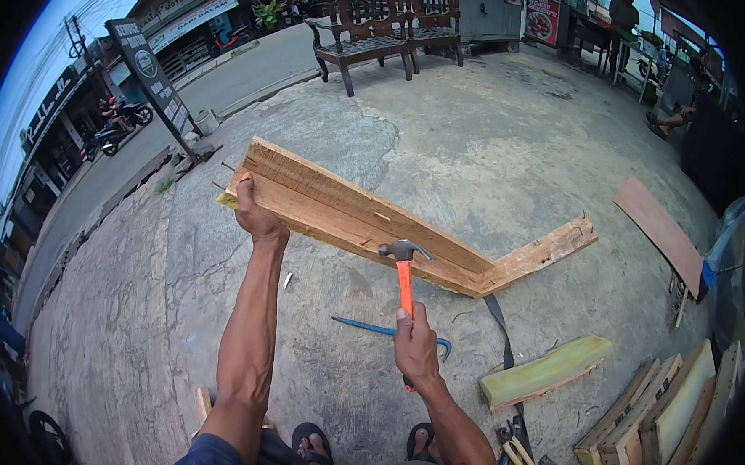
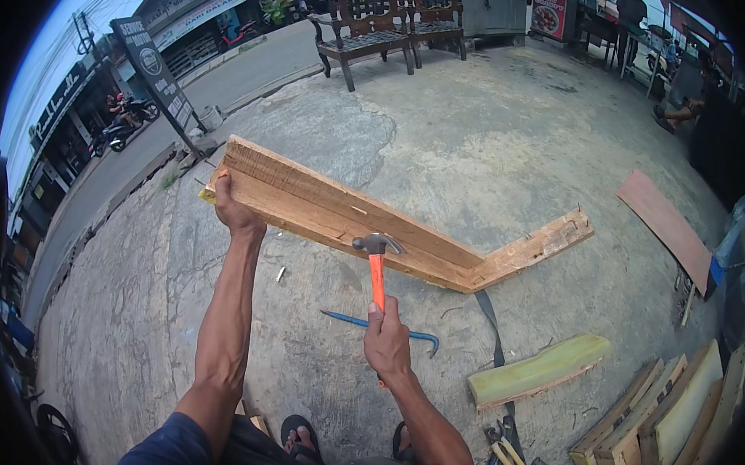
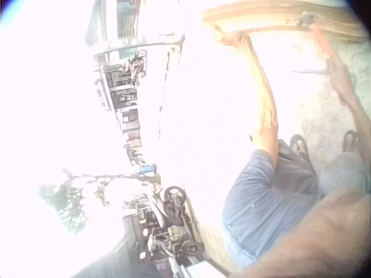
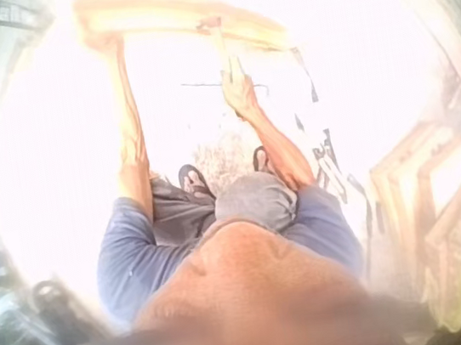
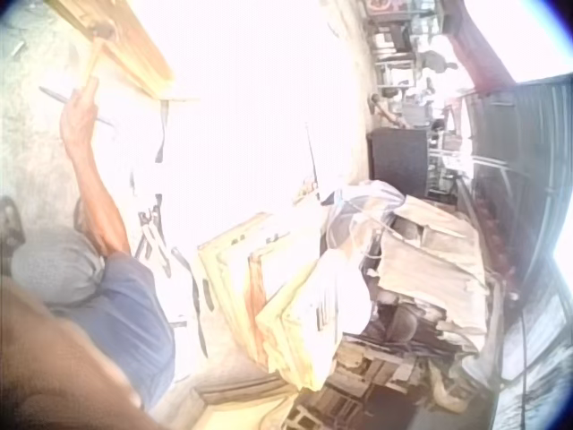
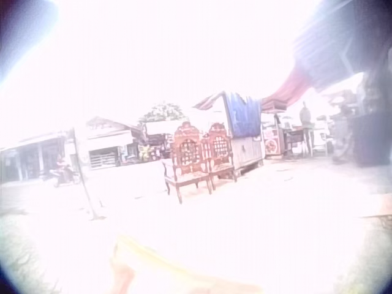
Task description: The person uses a hammer and pliers to remove nails from wooden planks. They repeatedly strike the planks to separate them and pull out nails, then place the separated pieces on the ground.
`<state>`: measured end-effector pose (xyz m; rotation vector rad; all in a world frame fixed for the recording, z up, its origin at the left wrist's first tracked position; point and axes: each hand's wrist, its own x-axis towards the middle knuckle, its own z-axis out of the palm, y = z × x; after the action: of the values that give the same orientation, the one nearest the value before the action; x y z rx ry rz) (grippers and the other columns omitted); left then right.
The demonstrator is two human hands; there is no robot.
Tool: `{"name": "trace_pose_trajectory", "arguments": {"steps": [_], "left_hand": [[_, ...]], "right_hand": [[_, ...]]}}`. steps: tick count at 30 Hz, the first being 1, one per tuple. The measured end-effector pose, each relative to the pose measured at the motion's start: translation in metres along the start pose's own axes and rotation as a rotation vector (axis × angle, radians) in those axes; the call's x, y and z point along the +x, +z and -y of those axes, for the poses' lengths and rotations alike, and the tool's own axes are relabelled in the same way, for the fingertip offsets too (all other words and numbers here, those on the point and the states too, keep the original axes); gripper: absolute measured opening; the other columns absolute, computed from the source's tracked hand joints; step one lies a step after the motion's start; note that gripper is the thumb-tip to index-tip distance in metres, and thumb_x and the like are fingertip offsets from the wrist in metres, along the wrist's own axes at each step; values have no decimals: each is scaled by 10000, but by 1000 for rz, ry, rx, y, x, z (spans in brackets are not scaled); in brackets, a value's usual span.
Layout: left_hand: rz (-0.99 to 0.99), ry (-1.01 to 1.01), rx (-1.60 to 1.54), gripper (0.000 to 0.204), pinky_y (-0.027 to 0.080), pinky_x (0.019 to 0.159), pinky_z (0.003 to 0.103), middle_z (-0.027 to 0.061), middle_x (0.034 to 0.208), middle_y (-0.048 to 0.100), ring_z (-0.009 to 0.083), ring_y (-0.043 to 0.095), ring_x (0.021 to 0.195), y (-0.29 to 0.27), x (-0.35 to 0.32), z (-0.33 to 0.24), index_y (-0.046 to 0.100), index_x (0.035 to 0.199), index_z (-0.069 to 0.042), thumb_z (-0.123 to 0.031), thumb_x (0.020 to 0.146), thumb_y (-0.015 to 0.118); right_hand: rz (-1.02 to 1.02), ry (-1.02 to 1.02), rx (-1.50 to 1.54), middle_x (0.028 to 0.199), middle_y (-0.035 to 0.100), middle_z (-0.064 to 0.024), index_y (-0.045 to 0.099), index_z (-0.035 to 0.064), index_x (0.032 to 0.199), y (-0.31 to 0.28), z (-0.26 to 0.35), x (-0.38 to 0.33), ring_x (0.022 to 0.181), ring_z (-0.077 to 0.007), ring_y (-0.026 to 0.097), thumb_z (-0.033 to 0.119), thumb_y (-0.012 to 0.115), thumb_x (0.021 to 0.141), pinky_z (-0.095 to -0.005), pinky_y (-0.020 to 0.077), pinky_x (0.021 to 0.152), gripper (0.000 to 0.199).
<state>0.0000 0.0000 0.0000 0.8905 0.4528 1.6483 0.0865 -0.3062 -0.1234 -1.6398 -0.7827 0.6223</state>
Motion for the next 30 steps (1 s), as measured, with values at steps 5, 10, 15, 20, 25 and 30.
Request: {"name": "trace_pose_trajectory", "arguments": {"steps": [5, 10, 15, 20, 25, 30], "left_hand": [[-73, -49, 42, 454, 553, 883, 354, 85, 1122, 674, 206, 690, 1020, -37, -23, 16, 606, 1254, -12, -340, 940, 593], [-58, 5, -7, 442, 551, 890, 347, 75, 1122, 671, 198, 685, 1023, -17, -6, 13, 603, 1259, -14, -333, 953, 584], [-13, 56, 25, 432, 547, 878, 336, 66, 1113, 666, 187, 680, 1016, -28, -19, 2, 602, 1258, -12, -322, 958, 589], [-56, 25, 48, 433, 540, 876, 344, 66, 1102, 669, 187, 682, 1009, -7, -28, 9, 597, 1257, -21, -353, 982, 560], [-88, 91, 81, 426, 534, 897, 356, 73, 1095, 671, 196, 681, 1014, -30, -14, 4, 602, 1247, -35, -381, 1003, 558], [17, 96, 202, 517, 493, 997, 380, 78, 1223, 597, 200, 617, 1139, -7, -38, -2, 499, 1331, -34, -418, 1011, 631]], "right_hand": [[-282, -111, 640, 662, 412, 0, 444, 87, 1215, -77, 83, -22, 438, -82, 382, 491, 375, 1123, -265, 391, 388, 420], [76, -63, -388, 717, 623, -224, 467, 110, 1219, -16, 13, 2, 636, -434, 679, 465, 390, 1119, -505, 500, 570, 377], [-27, -102, 86, 666, 569, -120, 527, 115, 1206, -59, 81, -26, 561, -314, 600, 451, 371, 1127, -451, 479, 526, 378], [-702, -338, 891, 651, 430, -7, 477, 115, 1169, -31, 79, -1, 488, -107, 450, 530, 355, 1118, -305, 424, 425, 436], [59, 169, -156, 730, 624, -232, 523, 60, 1113, -15, -9, -42, 706, -454, 638, 459, 439, 1100, -534, 476, 648, 409], [61, 459, -486, 784, 664, -265, 611, 40, 1128, -120, -70, -152, 814, -497, 681, 407, 530, 1053, -542, 509, 720, 383]]}}
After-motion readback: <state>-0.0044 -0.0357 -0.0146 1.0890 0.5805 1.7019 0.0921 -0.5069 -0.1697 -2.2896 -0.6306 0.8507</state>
